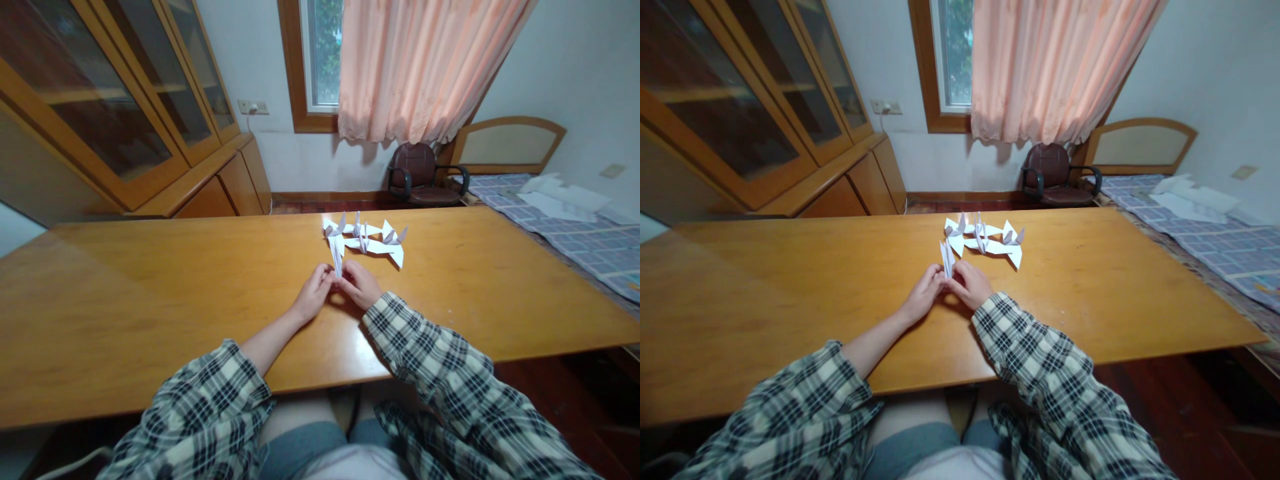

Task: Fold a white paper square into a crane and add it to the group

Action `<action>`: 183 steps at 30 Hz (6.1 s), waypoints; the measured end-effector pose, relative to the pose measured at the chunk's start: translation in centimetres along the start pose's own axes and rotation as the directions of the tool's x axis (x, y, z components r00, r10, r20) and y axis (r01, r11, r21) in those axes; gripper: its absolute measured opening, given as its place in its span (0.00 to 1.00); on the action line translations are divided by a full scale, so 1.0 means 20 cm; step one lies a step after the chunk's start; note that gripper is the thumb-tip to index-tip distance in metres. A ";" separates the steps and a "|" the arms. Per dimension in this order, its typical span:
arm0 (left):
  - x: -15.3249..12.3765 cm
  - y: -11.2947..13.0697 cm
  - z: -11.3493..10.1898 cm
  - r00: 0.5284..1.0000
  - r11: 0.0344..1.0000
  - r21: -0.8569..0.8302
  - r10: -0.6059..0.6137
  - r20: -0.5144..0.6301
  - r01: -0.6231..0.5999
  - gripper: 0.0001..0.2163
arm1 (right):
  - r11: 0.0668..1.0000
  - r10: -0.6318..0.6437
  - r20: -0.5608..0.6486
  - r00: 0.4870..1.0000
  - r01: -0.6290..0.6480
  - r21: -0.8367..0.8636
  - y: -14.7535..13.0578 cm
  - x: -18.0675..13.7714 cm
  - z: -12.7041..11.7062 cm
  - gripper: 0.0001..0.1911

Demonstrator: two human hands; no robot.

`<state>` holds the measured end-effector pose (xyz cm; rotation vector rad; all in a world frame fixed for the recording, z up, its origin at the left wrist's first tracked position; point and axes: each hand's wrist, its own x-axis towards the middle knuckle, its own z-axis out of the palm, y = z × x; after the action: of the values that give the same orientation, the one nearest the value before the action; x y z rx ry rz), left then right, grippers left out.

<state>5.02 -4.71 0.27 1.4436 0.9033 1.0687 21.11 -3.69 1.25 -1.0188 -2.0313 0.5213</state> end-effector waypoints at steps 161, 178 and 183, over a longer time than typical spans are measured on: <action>-0.01 0.04 -0.05 0.998 0.964 0.263 0.052 -0.032 -0.042 0.17 | 0.623 0.484 0.149 0.862 -0.459 0.634 -0.01 0.01 0.03 0.23; 0.04 0.06 -0.09 0.996 0.998 -0.039 0.054 -0.074 -0.057 0.09 | 0.443 0.347 0.461 0.817 -0.576 0.687 -0.04 0.01 0.02 0.23; 0.04 0.07 -0.11 0.999 0.997 -0.072 0.012 -0.048 -0.016 0.09 | 0.364 0.323 0.518 0.792 -0.609 0.705 -0.04 0.00 0.02 0.27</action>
<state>3.13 -3.50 1.86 1.3712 0.8803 1.1390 20.46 -4.21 1.60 -0.8709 -1.2868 1.8958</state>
